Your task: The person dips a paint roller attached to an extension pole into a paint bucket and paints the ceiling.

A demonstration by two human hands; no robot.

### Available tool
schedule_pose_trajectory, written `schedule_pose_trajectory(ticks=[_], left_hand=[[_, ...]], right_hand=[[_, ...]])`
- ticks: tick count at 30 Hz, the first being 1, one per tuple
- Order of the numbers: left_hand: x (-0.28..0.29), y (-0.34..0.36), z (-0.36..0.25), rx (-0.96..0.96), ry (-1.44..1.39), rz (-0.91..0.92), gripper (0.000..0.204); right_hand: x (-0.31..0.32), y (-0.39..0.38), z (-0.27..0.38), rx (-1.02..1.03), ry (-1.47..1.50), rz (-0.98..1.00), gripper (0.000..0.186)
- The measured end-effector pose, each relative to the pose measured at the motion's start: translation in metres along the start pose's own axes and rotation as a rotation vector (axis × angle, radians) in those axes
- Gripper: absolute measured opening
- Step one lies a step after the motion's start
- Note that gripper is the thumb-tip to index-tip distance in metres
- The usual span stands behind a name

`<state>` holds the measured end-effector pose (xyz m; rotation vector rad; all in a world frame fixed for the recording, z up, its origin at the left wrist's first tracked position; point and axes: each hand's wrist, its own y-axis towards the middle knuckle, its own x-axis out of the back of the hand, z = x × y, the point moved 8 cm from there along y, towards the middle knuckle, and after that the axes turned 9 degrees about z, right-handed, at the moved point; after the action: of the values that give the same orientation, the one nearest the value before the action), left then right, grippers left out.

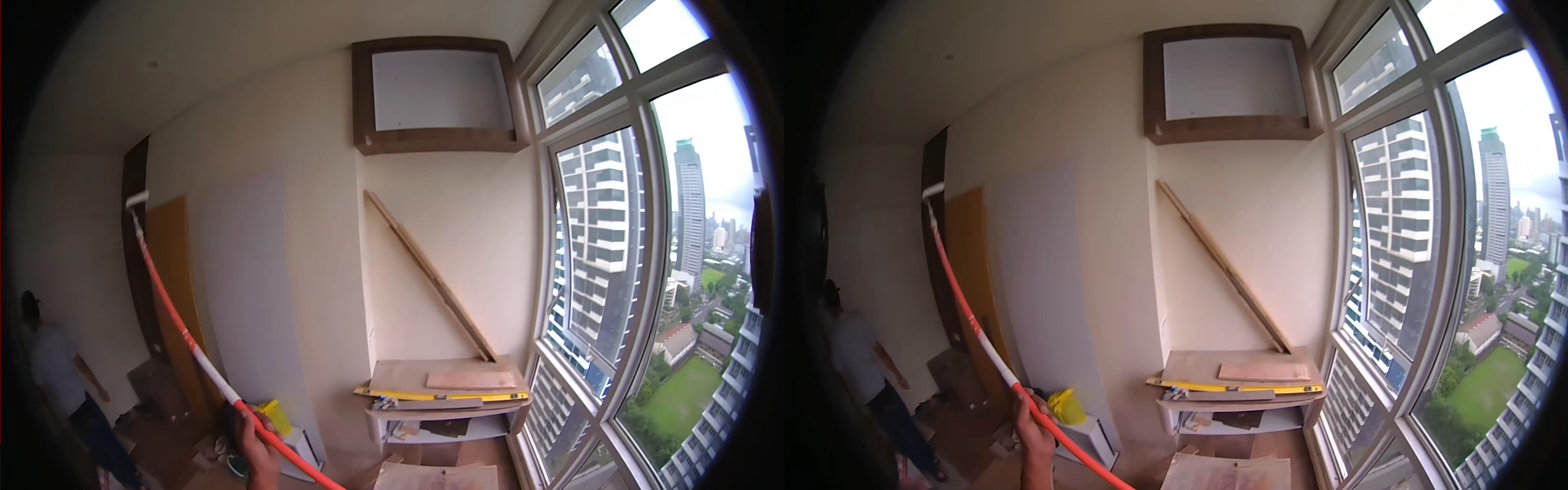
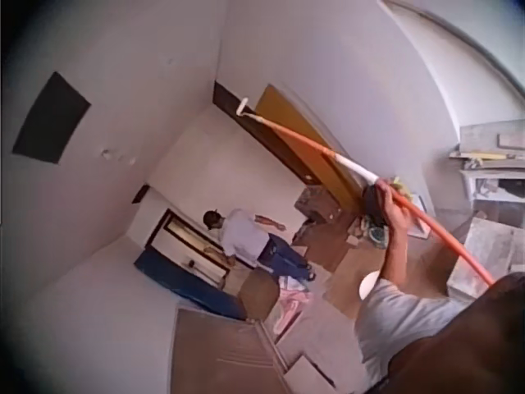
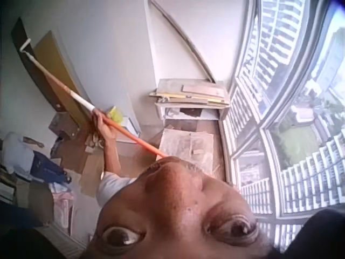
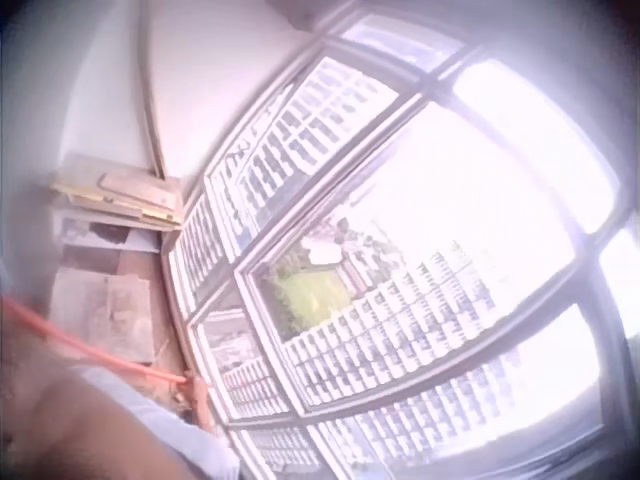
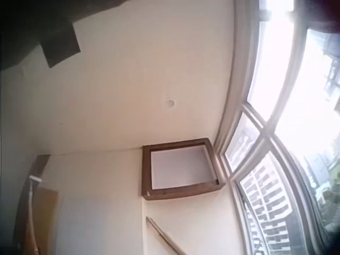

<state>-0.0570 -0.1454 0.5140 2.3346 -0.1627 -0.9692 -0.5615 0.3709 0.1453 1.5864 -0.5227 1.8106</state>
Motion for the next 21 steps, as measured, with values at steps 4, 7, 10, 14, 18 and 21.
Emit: schedule_pose_trajectory(ticks=[4, 7, 10, 14, 18, 21], left_hand=[[-0.076, 0.01, 0.002, 0.081, -0.027, 0.218, 0.026], [-0.132, 0.018, 0.009, 0.154, -0.073, 0.409, 0.026], [-0.183, 0.023, 0.022, 0.253, -0.038, 0.573, 0.028], [-0.25, 0.033, 0.033, 0.315, -0.009, 0.723, 0.027], [-0.322, 0.042, 0.042, 0.322, 0.022, 0.844, 0.027], [-0.376, 0.048, 0.047, 0.314, 0.05, 0.935, 0.03]], right_hand=[[-0.117, -0.047, 0.003, -0.19, 0.542, 0.322, 0.03], [-0.17, -0.067, 0.012, -0.361, 0.686, 0.463, 0.031], [-0.19, -0.069, 0.025, -0.422, 0.75, 0.487, 0.032], [-0.192, -0.059, 0.041, -0.444, 0.801, 0.477, 0.034], [-0.19, -0.05, 0.053, -0.451, 0.837, 0.464, 0.035], [-0.192, -0.045, 0.059, -0.45, 0.861, 0.459, 0.037]])
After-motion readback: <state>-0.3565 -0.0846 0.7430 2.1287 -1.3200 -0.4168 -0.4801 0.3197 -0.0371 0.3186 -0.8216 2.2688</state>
